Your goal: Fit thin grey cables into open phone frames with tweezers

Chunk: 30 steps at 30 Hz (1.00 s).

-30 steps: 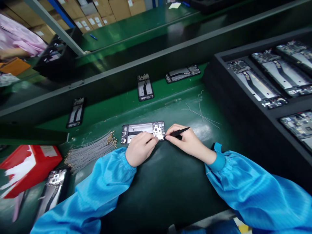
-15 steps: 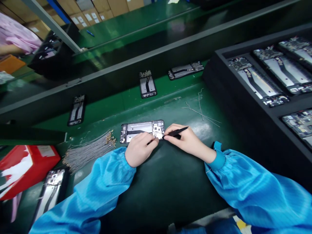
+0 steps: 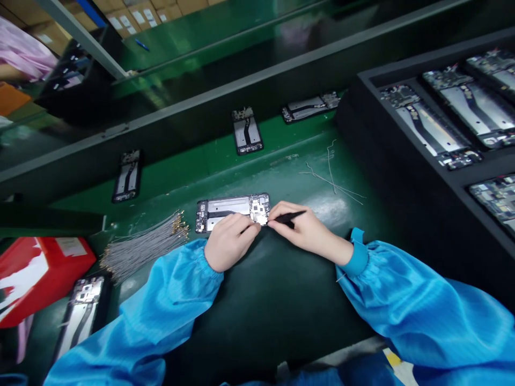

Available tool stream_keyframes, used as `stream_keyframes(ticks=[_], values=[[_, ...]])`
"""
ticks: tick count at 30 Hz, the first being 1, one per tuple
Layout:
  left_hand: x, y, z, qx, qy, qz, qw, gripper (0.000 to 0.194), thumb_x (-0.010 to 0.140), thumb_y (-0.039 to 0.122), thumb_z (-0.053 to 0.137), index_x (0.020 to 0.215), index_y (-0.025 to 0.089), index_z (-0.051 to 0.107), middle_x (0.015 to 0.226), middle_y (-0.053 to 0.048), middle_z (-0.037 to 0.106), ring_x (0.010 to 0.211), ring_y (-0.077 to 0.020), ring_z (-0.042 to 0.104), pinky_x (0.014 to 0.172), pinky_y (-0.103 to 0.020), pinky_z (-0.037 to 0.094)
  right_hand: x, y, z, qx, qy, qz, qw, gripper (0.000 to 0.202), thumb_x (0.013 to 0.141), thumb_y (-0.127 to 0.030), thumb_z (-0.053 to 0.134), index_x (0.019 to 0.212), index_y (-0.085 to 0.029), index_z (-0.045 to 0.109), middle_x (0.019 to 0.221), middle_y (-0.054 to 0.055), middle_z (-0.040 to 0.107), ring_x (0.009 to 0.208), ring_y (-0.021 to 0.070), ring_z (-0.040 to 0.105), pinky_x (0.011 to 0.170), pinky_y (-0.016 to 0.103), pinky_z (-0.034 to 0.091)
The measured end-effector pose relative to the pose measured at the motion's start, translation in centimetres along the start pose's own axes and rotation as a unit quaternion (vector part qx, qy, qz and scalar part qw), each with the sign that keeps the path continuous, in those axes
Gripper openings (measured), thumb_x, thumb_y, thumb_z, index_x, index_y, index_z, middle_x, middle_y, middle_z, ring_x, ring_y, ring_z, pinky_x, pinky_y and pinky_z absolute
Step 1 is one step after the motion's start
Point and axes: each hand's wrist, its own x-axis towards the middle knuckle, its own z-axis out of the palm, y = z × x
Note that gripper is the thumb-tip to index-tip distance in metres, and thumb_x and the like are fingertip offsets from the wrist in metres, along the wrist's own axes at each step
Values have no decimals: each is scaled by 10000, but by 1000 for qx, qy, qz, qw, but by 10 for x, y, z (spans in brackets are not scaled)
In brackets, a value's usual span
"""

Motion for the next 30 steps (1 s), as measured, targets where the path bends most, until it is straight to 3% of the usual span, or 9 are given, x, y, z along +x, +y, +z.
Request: stream_keyframes(ticks=[5, 14, 18, 25, 30], values=[[-1, 0, 1, -6, -5, -6, 1000, 226, 899, 175, 377, 773, 174, 564, 716, -14, 529, 692, -133, 443, 612, -277, 318, 2, 2, -1, 35, 14, 47, 998, 77, 822, -234, 513, 828, -194, 579, 832, 47, 597, 797, 166, 570, 724, 323, 466], [0, 0, 0, -8, -7, 2, 1000, 218, 896, 175, 383, 775, 177, 564, 715, -12, 529, 689, -133, 440, 608, -279, 317, 3, 3, -1, 30, 7, 48, 998, 81, 819, -235, 518, 842, -196, 584, 844, 48, 604, 805, 170, 573, 728, 329, 468], [0, 0, 0, -5, -5, 2, 1000, 196, 887, 180, 408, 772, 180, 567, 714, -8, 538, 686, -137, 438, 605, -279, 313, 1, 1, 0, 8, 5, 16, 1000, 56, 816, -200, 520, 842, -198, 570, 846, 45, 601, 798, 160, 571, 715, 316, 466], [1, 0, 0, -1, 1, -1, 1000, 207, 888, 180, 404, 761, 178, 568, 698, -8, 541, 677, -136, 439, 609, -283, 306, 2, -5, 2, -68, -32, -102, 992, 108, 821, -141, 481, 879, -207, 544, 849, 54, 611, 791, 167, 554, 702, 326, 465], [1, -1, -1, -12, -1, -12, 1000, 202, 885, 195, 412, 767, 175, 575, 683, -10, 539, 674, -141, 447, 616, -279, 327, 6, -7, -1, -72, -44, -83, 993, 79, 826, -167, 478, 852, -192, 548, 833, 54, 605, 765, 163, 551, 687, 315, 460]])
